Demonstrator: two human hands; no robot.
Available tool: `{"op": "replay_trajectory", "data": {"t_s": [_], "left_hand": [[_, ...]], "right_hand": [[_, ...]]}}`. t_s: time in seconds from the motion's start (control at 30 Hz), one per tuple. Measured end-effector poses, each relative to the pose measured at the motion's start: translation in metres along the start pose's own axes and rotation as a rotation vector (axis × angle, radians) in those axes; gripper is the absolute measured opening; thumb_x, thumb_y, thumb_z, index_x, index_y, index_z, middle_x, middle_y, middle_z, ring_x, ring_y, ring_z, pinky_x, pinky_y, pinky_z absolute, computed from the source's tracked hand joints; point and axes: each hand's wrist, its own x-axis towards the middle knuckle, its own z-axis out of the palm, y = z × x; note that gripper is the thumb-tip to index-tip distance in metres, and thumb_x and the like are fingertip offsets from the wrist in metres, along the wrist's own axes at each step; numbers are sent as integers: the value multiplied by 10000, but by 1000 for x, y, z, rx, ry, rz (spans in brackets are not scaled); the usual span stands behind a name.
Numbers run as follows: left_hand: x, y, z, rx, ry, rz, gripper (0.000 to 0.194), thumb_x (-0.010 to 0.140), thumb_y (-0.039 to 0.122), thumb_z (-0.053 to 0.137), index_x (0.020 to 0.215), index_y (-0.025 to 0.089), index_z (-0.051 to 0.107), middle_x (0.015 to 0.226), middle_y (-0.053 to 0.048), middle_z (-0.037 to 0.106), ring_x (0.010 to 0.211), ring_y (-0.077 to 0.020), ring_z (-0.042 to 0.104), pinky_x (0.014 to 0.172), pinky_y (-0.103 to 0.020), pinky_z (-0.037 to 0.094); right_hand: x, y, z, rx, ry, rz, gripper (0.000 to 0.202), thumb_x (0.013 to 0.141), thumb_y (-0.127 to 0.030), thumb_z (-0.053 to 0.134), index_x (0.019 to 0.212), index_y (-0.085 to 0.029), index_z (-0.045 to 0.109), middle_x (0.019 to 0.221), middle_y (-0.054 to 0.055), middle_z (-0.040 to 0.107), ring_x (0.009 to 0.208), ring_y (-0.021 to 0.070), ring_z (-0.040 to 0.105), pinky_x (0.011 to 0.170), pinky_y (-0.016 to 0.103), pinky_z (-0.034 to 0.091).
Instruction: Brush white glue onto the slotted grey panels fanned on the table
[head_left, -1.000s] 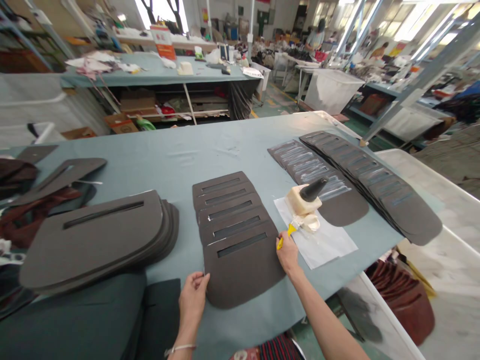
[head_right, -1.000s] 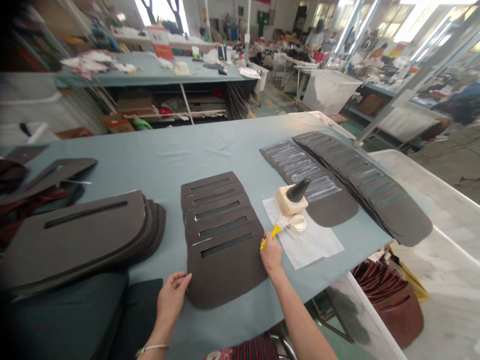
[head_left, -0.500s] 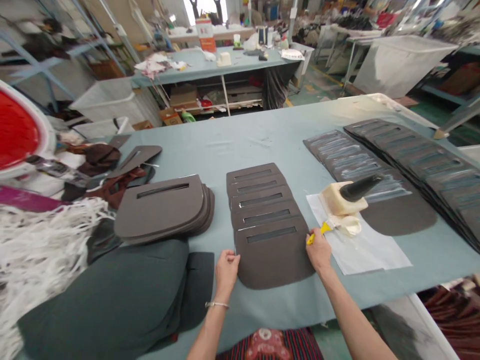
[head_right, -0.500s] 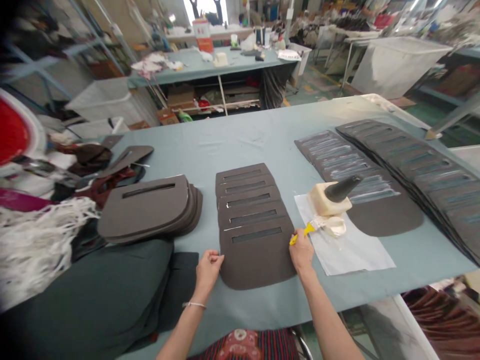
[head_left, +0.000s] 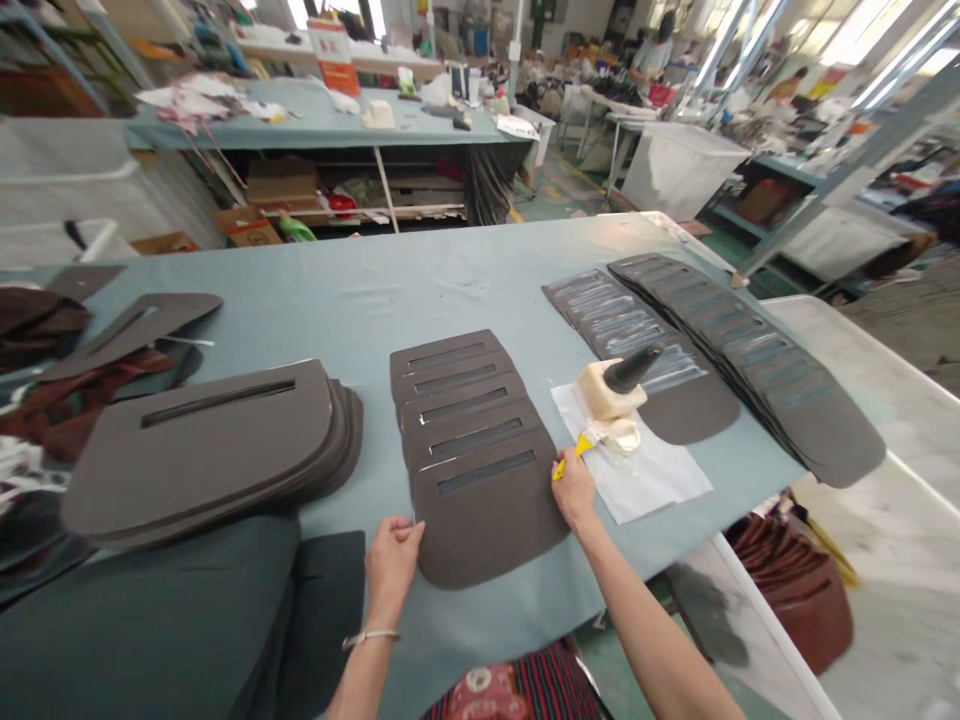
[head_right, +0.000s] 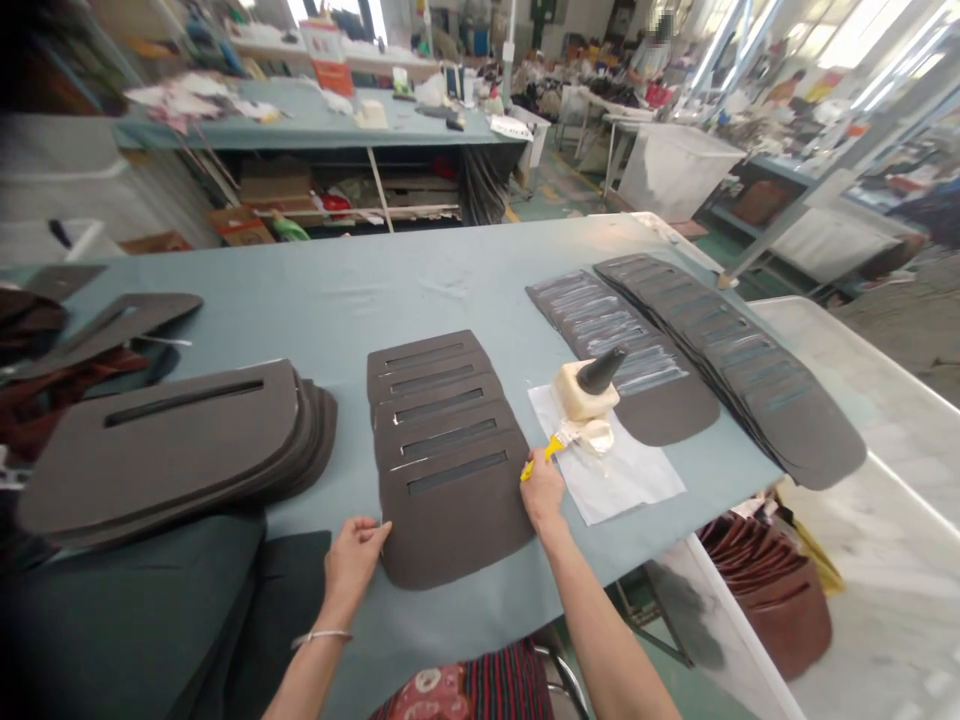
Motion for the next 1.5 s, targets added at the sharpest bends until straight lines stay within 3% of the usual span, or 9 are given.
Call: {"op": "replay_trajectory", "data": {"t_s": [0.83,1.03,1.1,1.17,1.27,1.33,1.37,1.5], "left_hand": [[-9,8,-1,121,7,116,170,779,313,546,904,205,504,759,-22,664,722,-164,625,656,-263,394],[-17,15,0,205,78,180,141,795,305,521,887,198,520,871,-63,603,817,-197,578,665,-289,384],[-22,15,-11,205,103,220,161,813,332,508,896,195,525,942,-77,581,890,-200,559,728,-295,402],[-30,10,-32,223,166,275,205,846,375,467,918,194,531,966,-81,572,921,-203,546,788,-307,407],[-48,-7,-82,384,455,264,316,875,419,406,1035,180,539,1086,-125,555,1020,-263,507,863,-386,382],[-60,-26,-118,521,669,153,400,869,439,405,1145,172,516,1193,-164,514,1108,-333,451,887,-459,352],[-65,-37,-135,557,712,110,428,865,452,404,1167,169,512,1195,-173,514,1112,-350,444,881,-471,350],[-67,-74,-179,397,544,108,370,857,484,401,989,199,595,942,-95,622,854,-240,558,769,-345,401]], "right_hand": [[1,1,4,-94,-20,-49,118,880,-203,526,993,-168,531,780,19,510,599,104,400,542,259,175],[-1,-8,-5,-158,19,-149,139,856,-197,540,992,-167,536,893,78,522,789,173,468,595,254,265],[-2,-10,-9,-177,43,-193,153,847,-173,529,999,-171,545,907,95,521,853,207,467,628,269,290],[-5,-8,-13,-180,73,-227,159,849,-153,499,997,-173,553,886,102,521,875,232,463,656,288,307],[-9,-3,-16,-145,133,-276,207,836,-106,447,1005,-163,551,838,102,515,864,249,465,693,311,330],[-15,-3,-15,-94,147,-318,249,810,-67,422,1007,-158,543,806,95,509,844,248,470,710,318,342],[-18,-6,-15,-62,143,-337,260,800,-57,411,1002,-160,538,796,92,509,834,246,474,714,319,348],[-47,-45,-12,122,88,-378,225,813,-92,385,978,-178,512,811,89,522,811,234,495,719,318,367]]}}
